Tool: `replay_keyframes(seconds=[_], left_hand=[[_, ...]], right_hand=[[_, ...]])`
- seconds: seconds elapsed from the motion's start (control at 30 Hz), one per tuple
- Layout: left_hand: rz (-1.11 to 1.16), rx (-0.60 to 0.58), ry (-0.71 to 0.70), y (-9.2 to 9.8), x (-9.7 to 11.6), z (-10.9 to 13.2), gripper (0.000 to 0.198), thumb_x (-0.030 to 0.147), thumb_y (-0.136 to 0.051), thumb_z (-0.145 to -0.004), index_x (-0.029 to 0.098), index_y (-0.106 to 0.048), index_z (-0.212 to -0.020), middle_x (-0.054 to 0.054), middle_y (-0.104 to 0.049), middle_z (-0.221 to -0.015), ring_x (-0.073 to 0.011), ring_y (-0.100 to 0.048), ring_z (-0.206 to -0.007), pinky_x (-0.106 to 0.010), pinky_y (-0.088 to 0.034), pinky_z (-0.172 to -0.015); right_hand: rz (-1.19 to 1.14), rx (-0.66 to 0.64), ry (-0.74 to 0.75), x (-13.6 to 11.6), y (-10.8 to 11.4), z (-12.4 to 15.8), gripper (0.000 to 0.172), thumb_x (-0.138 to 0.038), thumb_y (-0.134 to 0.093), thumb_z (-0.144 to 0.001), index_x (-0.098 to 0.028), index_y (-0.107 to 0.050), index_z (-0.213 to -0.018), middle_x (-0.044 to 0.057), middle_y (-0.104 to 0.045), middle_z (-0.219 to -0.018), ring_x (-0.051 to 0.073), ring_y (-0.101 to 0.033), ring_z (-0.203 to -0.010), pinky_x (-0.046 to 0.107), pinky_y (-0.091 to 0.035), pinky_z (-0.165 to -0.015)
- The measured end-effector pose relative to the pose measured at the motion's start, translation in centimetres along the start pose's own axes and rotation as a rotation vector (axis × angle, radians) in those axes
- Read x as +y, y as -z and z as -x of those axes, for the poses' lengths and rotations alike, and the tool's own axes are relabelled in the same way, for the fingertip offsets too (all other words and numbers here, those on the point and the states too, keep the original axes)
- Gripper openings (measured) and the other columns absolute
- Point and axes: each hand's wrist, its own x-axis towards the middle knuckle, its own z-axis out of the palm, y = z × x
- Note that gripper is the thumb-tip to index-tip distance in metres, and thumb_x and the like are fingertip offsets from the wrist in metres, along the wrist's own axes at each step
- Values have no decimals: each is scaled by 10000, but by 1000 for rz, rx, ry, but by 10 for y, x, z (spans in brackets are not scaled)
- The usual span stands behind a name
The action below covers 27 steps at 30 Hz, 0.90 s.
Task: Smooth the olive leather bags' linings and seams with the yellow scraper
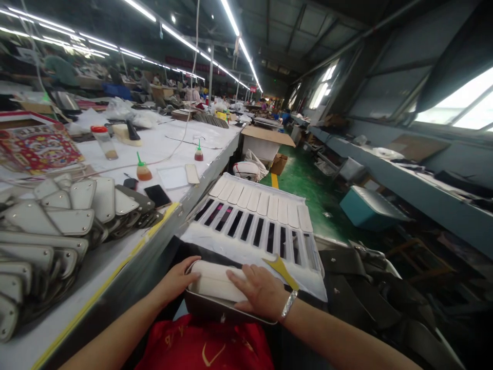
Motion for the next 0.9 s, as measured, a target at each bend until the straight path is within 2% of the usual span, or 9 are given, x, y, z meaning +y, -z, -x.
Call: replay_keyframes(seconds=[0.17,0.37,0.43,0.53,0.63,0.7,0.77,0.83,0.9], left_hand=[[11,-16,-8,-2,-8,-13,583,158,-517,-632,102,-450,-1209,-108,-565,-1194,-221,-528,-1084,-338,-369,-968],[-23,-30,-20,-1,-9,-18,640,61,-446,-568,116,-444,-1206,-96,-556,-1202,-209,-519,-1093,-360,-349,-991],[-179,45,-91,0,-4,-15,619,61,-436,-602,115,-432,-1219,-107,-526,-1232,-221,-476,-1140,-388,-317,-1016],[-505,118,-361,-9,13,-4,464,140,-446,-729,166,-480,-1191,-103,-514,-1239,-246,-437,-1168,-423,-299,-1025],[-656,-173,-554,-30,36,8,313,290,-455,-807,235,-564,-1095,-82,-575,-1159,-251,-518,-1069,-408,-396,-948],[-733,-386,-544,-46,45,12,314,358,-477,-796,234,-592,-1060,-89,-620,-1071,-268,-574,-966,-425,-462,-859],[-816,-494,-500,-56,47,13,386,382,-506,-764,210,-585,-1101,-118,-620,-1079,-305,-581,-949,-468,-477,-821],[-883,-548,-478,-60,43,10,478,381,-517,-745,200,-540,-1187,-145,-571,-1177,-333,-554,-1016,-494,-461,-844],[-920,-588,-474,-58,40,8,543,374,-519,-739,198,-486,-1253,-154,-525,-1244,-337,-523,-1074,-495,-441,-879]], right_hand=[[-7,-53,53,-3,0,0,627,-547,-394,-816,-222,-294,-1343,152,-509,-1067,244,-524,-790,359,-426,-646],[-35,-123,62,-5,-3,-9,696,-612,-419,-768,-225,-304,-1334,184,-500,-1101,251,-565,-746,357,-451,-601],[-53,-118,82,-1,-5,-18,680,-600,-430,-771,-226,-317,-1327,176,-510,-1092,255,-573,-760,354,-456,-604],[-92,-147,97,6,-10,-27,667,-614,-452,-755,-254,-348,-1307,158,-522,-1078,249,-583,-759,349,-461,-599],[-165,-156,88,10,-12,-29,625,-580,-484,-756,-264,-384,-1286,142,-530,-1076,258,-581,-832,356,-466,-638],[-273,-147,87,14,-10,-28,620,-511,-526,-758,-241,-376,-1295,136,-543,-1084,266,-568,-916,371,-463,-720],[-484,-148,41,23,-4,-23,673,-441,-565,-752,-224,-308,-1335,115,-569,-1092,252,-556,-986,371,-438,-823],[-799,-204,-177,39,3,-12,729,-374,-580,-756,-242,-210,-1370,65,-613,-1052,214,-569,-991,354,-428,-865],[-1071,-296,-474,56,7,9,703,-317,-520,-806,-250,-125,-1383,28,-657,-932,177,-619,-883,348,-473,-801]])
